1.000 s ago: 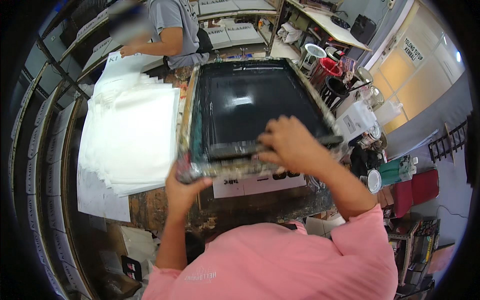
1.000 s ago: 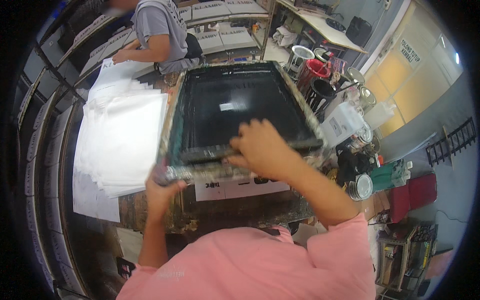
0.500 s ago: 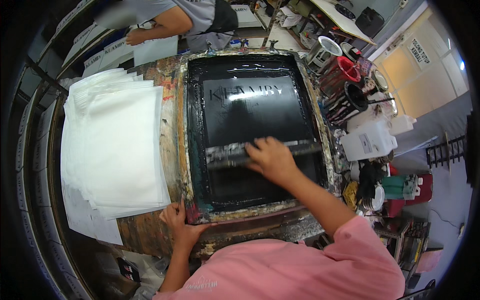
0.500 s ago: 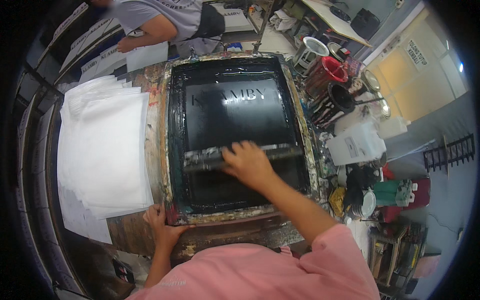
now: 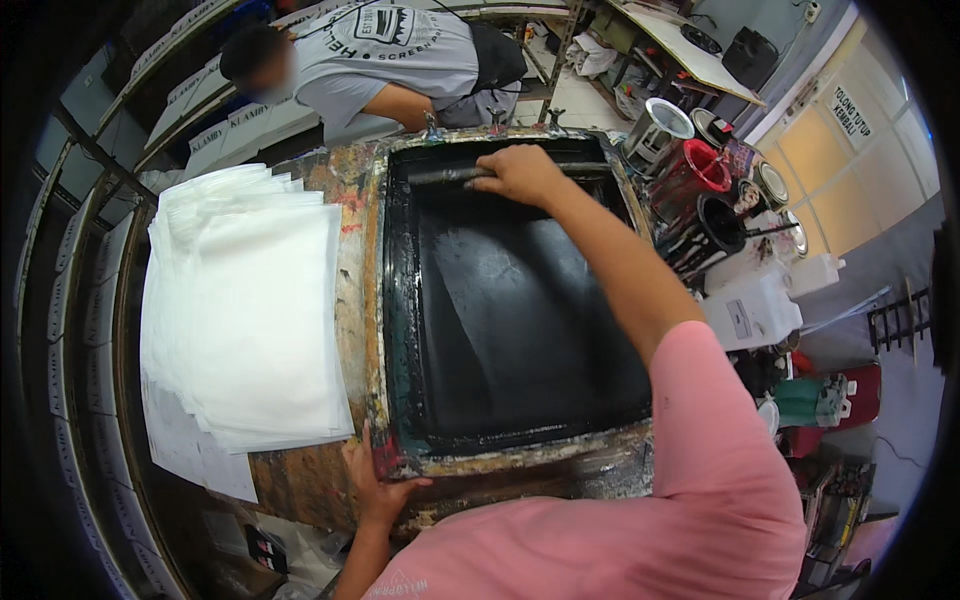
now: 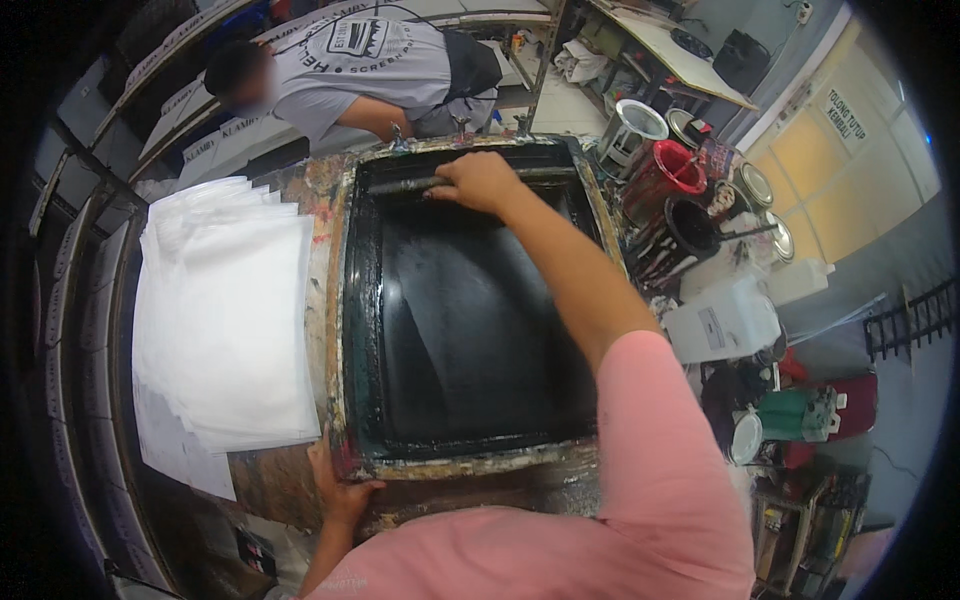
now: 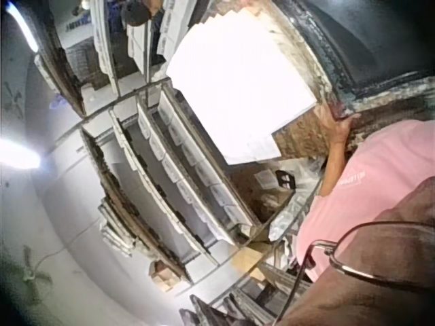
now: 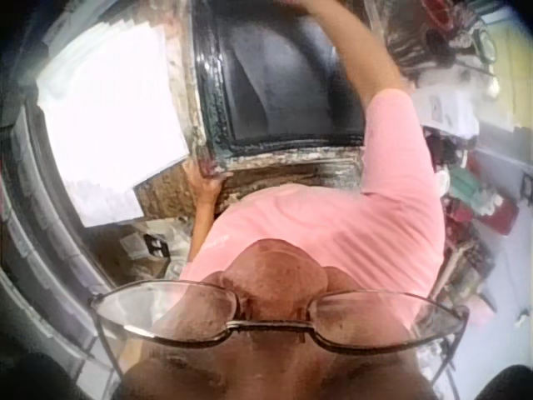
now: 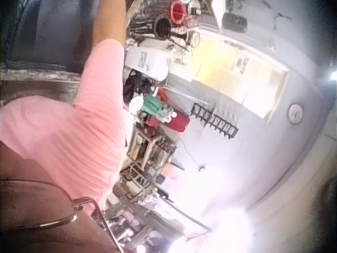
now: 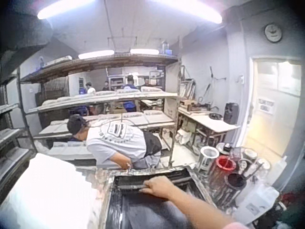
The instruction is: The person repeatedly places white paper sheets under a screen printing frame, applies ink with a squeegee, and removes the printed sheets. The process is repeated continuously throughout the clip.
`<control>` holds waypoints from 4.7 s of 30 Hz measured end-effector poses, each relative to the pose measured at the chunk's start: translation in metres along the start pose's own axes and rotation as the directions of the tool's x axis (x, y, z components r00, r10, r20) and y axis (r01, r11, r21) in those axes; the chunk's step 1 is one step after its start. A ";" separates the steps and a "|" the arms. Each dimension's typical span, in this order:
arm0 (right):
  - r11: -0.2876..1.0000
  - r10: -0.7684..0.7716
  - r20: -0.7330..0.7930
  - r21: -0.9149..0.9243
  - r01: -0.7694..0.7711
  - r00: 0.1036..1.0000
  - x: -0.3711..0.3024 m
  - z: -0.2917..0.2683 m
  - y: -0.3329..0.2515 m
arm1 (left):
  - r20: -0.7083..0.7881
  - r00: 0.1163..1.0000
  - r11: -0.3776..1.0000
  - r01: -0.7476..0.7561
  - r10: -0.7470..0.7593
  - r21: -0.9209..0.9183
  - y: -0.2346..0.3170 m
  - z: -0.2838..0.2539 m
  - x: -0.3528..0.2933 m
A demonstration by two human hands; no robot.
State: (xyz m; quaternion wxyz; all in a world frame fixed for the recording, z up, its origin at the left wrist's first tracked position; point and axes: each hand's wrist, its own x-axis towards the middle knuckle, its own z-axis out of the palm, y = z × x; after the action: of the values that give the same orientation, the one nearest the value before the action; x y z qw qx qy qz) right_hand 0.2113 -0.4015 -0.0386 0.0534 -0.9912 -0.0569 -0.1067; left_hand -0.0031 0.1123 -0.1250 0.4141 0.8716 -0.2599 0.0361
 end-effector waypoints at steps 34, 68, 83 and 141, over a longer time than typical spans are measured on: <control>0.997 0.032 -0.487 -0.049 -0.064 0.873 -0.093 -0.332 -0.197 | -0.052 0.943 0.944 -0.325 0.328 0.062 -0.044 0.139 0.387; 0.985 0.060 -0.514 -0.107 -0.134 0.855 -0.138 -0.282 -0.216 | -0.075 0.923 0.635 -0.200 0.378 0.746 -0.134 -0.156 0.162; 0.972 -0.122 -0.580 -0.233 -0.021 0.805 -0.130 -0.289 -0.208 | 0.442 0.895 0.850 -0.271 0.050 0.451 -0.001 -0.025 0.153; 0.998 0.052 -0.176 0.049 -0.044 0.983 -0.176 0.022 -0.135 | 0.115 0.993 0.937 -0.029 -0.012 0.347 0.006 -0.009 0.012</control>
State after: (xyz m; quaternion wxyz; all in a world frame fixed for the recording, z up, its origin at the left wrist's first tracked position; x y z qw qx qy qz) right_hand 0.0284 -0.2834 -0.0852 0.0830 -0.9774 -0.0304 -0.1918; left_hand 0.0055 0.1108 -0.1114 0.2374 0.9306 -0.2768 0.0331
